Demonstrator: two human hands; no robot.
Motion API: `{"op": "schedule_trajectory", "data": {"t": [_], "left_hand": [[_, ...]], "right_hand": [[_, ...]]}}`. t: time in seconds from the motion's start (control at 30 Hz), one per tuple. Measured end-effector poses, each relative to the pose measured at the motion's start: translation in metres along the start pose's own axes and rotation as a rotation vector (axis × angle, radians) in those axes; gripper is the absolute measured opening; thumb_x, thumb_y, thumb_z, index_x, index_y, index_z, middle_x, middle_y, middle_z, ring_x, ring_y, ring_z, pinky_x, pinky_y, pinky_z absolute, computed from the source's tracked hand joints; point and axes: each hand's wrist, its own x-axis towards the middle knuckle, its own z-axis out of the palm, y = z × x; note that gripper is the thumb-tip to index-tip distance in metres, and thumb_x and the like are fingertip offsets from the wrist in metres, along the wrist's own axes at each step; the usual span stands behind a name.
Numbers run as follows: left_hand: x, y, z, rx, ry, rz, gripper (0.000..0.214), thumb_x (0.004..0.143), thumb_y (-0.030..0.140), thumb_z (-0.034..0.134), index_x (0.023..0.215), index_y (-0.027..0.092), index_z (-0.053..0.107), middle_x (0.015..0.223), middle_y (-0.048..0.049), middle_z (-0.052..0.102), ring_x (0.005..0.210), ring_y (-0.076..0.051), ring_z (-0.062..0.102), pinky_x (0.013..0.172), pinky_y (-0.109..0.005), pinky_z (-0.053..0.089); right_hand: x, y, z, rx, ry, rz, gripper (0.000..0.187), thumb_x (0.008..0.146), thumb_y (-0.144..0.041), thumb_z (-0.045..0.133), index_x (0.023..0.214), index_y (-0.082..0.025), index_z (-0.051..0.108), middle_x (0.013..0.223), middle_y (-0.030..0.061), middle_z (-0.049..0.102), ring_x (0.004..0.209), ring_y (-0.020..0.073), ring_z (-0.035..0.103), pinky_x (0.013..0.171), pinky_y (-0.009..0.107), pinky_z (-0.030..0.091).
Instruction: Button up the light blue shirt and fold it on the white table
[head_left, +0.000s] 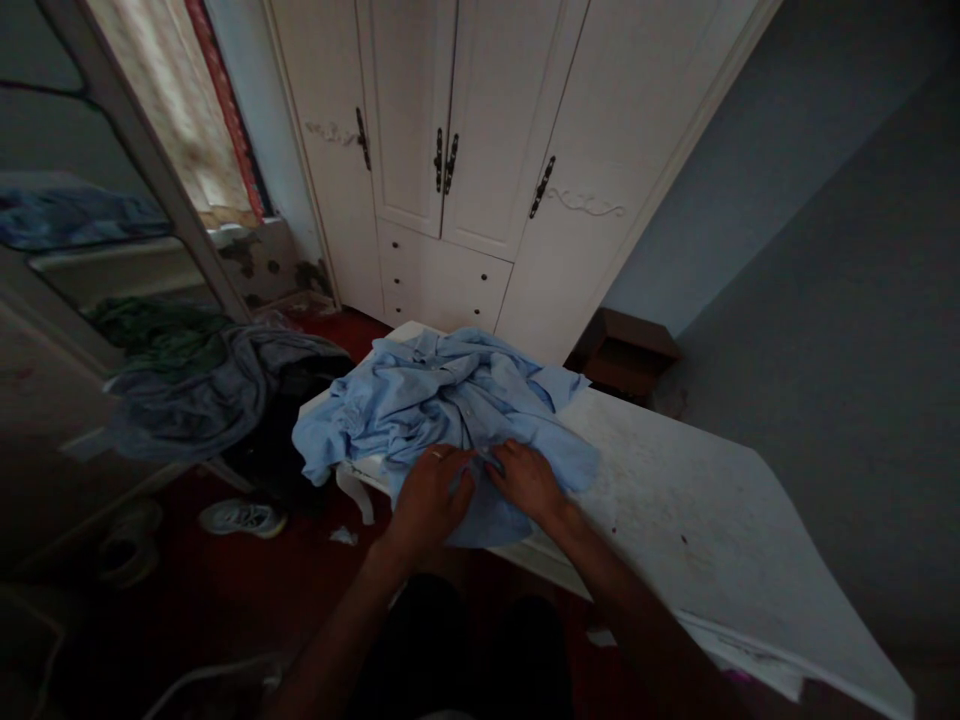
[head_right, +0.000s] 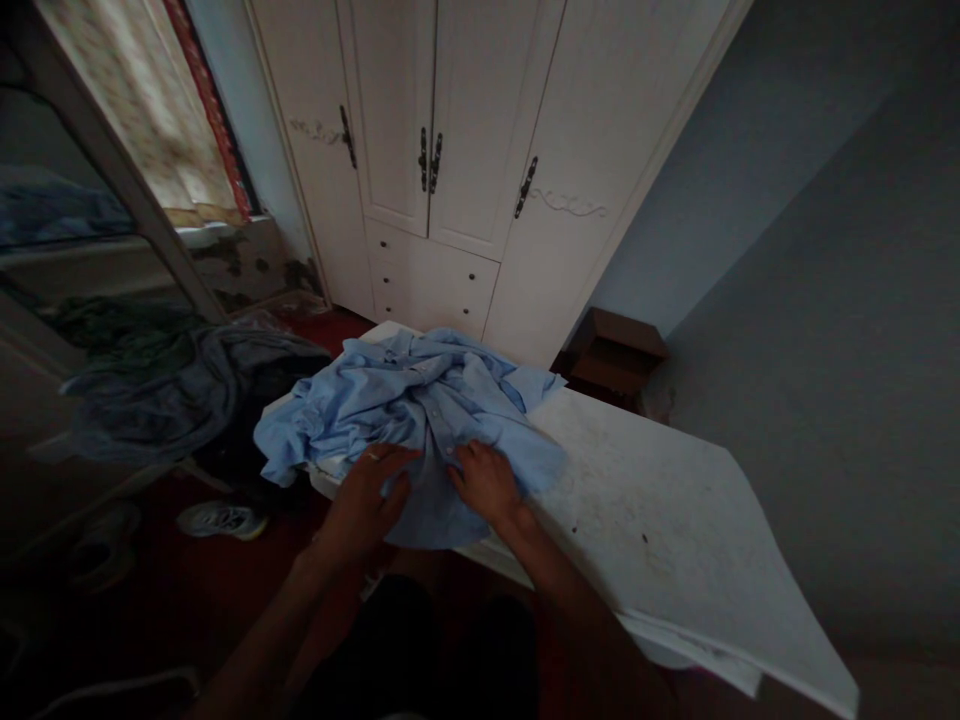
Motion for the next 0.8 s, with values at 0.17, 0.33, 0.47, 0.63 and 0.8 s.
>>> {"op": "schedule_trajectory", "data": {"t": [0.17, 0.33, 0.47, 0.63, 0.8], "left_hand": [[0.012, 0.01, 0.044, -0.033, -0.138, -0.141, 0.032, 0.091, 0.038, 0.052, 0.111, 0.016, 0.064, 0.101, -0.0114, 0.066, 0.096, -0.024, 0.061, 0.086, -0.038, 0.049], [0.017, 0.002, 0.055, -0.155, -0.138, -0.295, 0.046, 0.086, 0.056, 0.054, 0.107, 0.016, 0.064, 0.097, -0.0089, 0.069, 0.087, -0.022, 0.063, 0.079, -0.034, 0.048], [0.023, 0.002, 0.056, -0.285, -0.143, -0.252, 0.038, 0.086, 0.052, 0.055, 0.094, 0.017, 0.067, 0.085, -0.0054, 0.068, 0.078, -0.019, 0.061, 0.072, -0.03, 0.045], [0.024, -0.006, 0.063, -0.393, -0.155, -0.266, 0.03, 0.087, 0.044, 0.055, 0.086, 0.018, 0.07, 0.079, -0.0032, 0.07, 0.072, -0.016, 0.06, 0.07, -0.027, 0.044], [0.019, -0.016, 0.071, -0.481, -0.194, -0.311, 0.026, 0.082, 0.041, 0.06, 0.078, 0.018, 0.07, 0.072, -0.0012, 0.068, 0.066, -0.014, 0.059, 0.062, -0.024, 0.042]], "right_hand": [[0.007, 0.012, 0.005, 0.185, 0.02, -0.017, 0.019, 0.089, -0.021, 0.049, 0.082, -0.016, 0.067, 0.082, 0.0072, 0.066, 0.076, 0.0183, 0.06, 0.071, 0.028, 0.043], [-0.003, 0.03, 0.016, 0.896, 0.161, 0.073, 0.033, 0.087, -0.041, 0.049, 0.066, -0.018, 0.058, 0.059, -0.0027, 0.049, 0.058, 0.0119, 0.046, 0.056, 0.023, 0.037], [-0.009, 0.03, 0.021, 1.102, 0.109, 0.105, 0.035, 0.083, -0.049, 0.056, 0.07, -0.017, 0.063, 0.061, -0.0022, 0.052, 0.06, 0.0118, 0.048, 0.056, 0.023, 0.038], [-0.008, 0.026, 0.021, 0.992, 0.191, 0.11, 0.029, 0.084, -0.043, 0.056, 0.091, -0.018, 0.069, 0.078, 0.0029, 0.067, 0.071, 0.0163, 0.061, 0.067, 0.028, 0.048], [-0.006, 0.021, 0.012, 0.765, 0.223, 0.071, 0.023, 0.081, -0.036, 0.062, 0.094, -0.019, 0.071, 0.08, 0.0045, 0.071, 0.072, 0.0176, 0.066, 0.07, 0.029, 0.051]]}}
